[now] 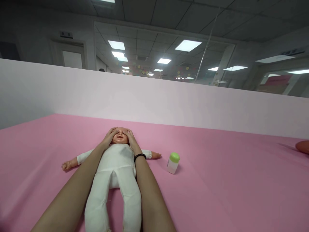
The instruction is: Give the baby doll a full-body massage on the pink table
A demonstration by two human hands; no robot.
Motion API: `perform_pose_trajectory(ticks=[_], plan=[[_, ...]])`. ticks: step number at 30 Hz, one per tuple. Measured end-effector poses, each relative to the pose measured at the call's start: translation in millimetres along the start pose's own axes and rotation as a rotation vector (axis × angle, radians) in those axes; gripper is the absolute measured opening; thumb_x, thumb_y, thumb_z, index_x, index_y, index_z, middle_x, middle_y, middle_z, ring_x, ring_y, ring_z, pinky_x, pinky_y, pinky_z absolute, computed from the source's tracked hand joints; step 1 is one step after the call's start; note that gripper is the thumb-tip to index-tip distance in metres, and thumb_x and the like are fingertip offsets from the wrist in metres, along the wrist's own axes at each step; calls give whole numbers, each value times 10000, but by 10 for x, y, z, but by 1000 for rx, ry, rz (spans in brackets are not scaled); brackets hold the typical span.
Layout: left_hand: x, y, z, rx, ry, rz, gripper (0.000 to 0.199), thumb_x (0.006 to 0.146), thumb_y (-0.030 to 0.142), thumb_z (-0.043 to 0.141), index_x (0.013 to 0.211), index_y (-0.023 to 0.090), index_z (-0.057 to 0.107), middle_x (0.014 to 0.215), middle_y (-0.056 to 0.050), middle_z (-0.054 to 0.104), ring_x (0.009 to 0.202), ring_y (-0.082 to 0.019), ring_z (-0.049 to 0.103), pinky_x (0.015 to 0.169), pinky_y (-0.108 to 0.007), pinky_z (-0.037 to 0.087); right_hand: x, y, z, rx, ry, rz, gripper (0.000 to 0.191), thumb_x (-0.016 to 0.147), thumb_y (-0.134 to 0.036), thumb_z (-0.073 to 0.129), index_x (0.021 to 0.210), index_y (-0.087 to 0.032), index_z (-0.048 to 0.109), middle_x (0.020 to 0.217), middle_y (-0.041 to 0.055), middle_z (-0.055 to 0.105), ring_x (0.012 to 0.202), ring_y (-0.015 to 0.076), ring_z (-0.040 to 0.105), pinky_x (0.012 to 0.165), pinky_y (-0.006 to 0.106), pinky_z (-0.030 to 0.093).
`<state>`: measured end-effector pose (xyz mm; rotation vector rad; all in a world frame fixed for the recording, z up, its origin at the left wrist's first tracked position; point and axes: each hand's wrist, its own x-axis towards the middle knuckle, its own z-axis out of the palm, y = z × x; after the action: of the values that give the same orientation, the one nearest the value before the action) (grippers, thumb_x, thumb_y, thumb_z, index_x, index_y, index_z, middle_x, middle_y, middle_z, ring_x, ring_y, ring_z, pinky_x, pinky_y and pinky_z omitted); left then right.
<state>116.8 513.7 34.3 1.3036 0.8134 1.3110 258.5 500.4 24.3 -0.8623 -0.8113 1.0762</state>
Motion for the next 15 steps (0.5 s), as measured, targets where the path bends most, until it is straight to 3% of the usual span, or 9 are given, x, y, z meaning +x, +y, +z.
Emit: perform_pose_trajectory(ticks=[15], plan=[[-2, 11, 20, 16, 5, 4, 542, 750, 421, 691, 1243, 227, 572, 1211, -93, 641, 1112, -234, 627, 993, -341, 497, 16, -8, -16, 0, 20, 29, 355, 965, -364, 616, 1247, -149, 584, 1211, 95, 605, 1033, 215, 631, 869, 404, 563]])
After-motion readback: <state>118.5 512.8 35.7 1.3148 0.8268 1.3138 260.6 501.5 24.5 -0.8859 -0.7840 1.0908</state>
